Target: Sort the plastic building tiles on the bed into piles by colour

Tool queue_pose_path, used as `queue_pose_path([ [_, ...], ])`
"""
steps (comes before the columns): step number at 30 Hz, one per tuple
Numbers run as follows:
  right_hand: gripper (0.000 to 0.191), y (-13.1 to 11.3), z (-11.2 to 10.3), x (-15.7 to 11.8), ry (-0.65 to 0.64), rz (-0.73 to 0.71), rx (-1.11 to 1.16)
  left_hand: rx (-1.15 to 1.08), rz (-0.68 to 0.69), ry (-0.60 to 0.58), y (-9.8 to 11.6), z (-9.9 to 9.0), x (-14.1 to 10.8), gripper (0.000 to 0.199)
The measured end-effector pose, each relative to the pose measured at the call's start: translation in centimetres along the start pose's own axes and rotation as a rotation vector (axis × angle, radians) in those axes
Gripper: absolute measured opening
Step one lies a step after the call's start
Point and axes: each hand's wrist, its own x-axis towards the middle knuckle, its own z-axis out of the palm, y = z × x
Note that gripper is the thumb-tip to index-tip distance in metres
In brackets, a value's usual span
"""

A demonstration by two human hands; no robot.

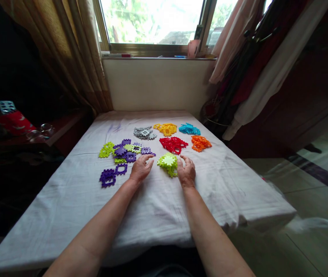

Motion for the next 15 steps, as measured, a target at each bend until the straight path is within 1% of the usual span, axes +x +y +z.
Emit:
queue_pose_path([
  [3, 0.036, -0.2, 0.2, -0.3, 0.01, -0.072, -0.027, 0.1, 0.001, 0.062, -2.2, -3.6, -0.9, 0.025],
  [5, 0.035, -0.2, 0.3, -0.5, 0.023, -0.093, -0.031, 0.201, -0.001, 0.089, -3.4, -5.6, -1.4, 0.027],
  [7, 0.035, -0.1, 0.3, -0.5, 0.026, -0.098, -0.03, 0.397, -0.007, 0.076, -4.4, -7.1, -1.9, 0.032],
  [9, 0.035, 0.1, 0.4, -0.5, 0.02, -0.097, -0.029, 0.553, -0.001, 0.041, -5.2, -8.2, -2.5, 0.033],
  [11, 0.035, 0.2, 0.5, -0.5, 0.016, -0.096, -0.028, 0.598, 0.035, 0.006, -5.9, -9.2, -3.2, 0.031],
  [13, 0.034, 0.4, 0.5, -0.4, 0.011, -0.096, -0.028, 0.567, 0.078, -0.024, -6.4, -10.2, -3.9, 0.029],
  [15, 0.033, 0.5, 0.5, -0.4, 0.005, -0.098, -0.03, 0.52, 0.063, -0.02, -7.0, -11.4, -4.4, 0.03],
])
